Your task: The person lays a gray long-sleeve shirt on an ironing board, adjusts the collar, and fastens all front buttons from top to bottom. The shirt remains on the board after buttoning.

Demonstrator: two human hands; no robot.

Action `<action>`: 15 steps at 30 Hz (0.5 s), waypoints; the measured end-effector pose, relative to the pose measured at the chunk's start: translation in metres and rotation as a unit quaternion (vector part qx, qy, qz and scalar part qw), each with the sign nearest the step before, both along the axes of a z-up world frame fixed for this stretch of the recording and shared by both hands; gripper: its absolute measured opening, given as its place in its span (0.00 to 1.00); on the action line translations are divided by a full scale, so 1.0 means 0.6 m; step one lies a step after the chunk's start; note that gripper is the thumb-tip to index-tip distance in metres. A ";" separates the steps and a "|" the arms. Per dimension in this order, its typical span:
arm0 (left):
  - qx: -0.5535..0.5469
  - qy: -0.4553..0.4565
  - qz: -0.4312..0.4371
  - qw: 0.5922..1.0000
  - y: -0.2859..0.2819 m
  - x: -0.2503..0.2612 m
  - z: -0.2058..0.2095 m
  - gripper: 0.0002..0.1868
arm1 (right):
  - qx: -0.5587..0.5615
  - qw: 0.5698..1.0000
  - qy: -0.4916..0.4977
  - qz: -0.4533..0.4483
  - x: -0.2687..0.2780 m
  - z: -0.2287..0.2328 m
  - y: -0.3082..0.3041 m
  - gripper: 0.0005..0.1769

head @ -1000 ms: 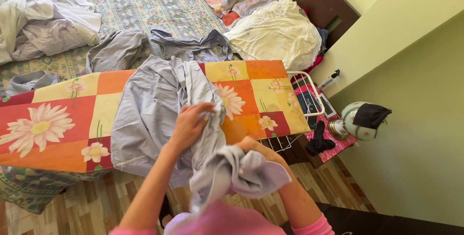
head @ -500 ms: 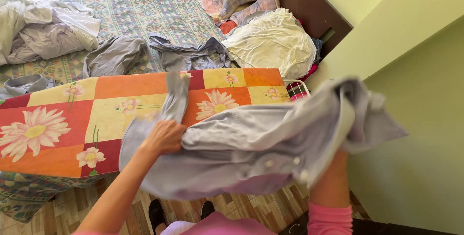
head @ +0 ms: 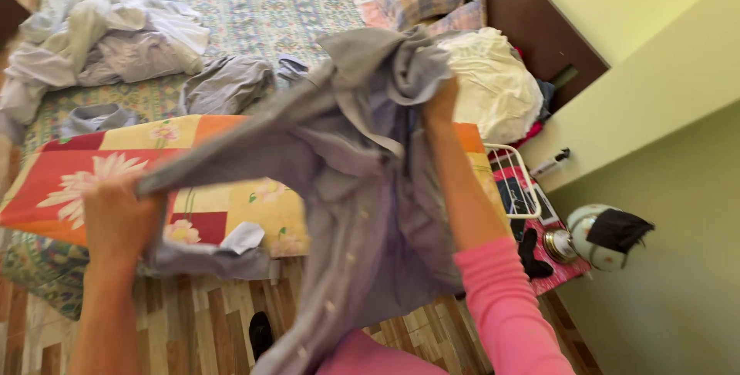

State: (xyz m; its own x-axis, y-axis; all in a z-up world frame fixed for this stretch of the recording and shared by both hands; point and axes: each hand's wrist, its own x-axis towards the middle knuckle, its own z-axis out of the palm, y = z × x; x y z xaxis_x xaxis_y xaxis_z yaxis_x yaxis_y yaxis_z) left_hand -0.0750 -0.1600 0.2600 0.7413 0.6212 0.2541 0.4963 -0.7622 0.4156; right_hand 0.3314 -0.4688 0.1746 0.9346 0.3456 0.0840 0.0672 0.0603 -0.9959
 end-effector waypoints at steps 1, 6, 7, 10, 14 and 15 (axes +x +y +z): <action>0.001 0.000 0.007 1.000 0.035 0.014 -0.026 0.25 | -0.002 1.000 -0.001 0.003 0.004 -0.008 0.010 0.32; 0.100 -0.025 0.118 0.988 0.110 0.071 -0.134 0.40 | -0.022 1.000 -0.004 0.008 0.087 -0.127 0.057 0.35; 0.099 -0.023 0.120 0.988 0.107 0.064 -0.189 0.40 | -0.023 1.000 -0.002 0.010 0.068 -0.147 0.046 0.35; 0.363 -0.130 0.023 0.922 0.048 0.037 -0.298 0.58 | -0.060 0.996 -0.050 0.036 0.005 -0.195 -0.003 0.35; -0.033 0.036 0.068 0.996 -0.093 -0.016 -0.333 0.25 | -0.296 0.951 -0.069 -0.061 -0.057 -0.283 -0.119 0.30; -0.068 0.088 0.099 0.989 -0.114 -0.026 -0.354 0.30 | -0.344 0.934 -0.052 -0.078 -0.062 -0.320 -0.155 0.37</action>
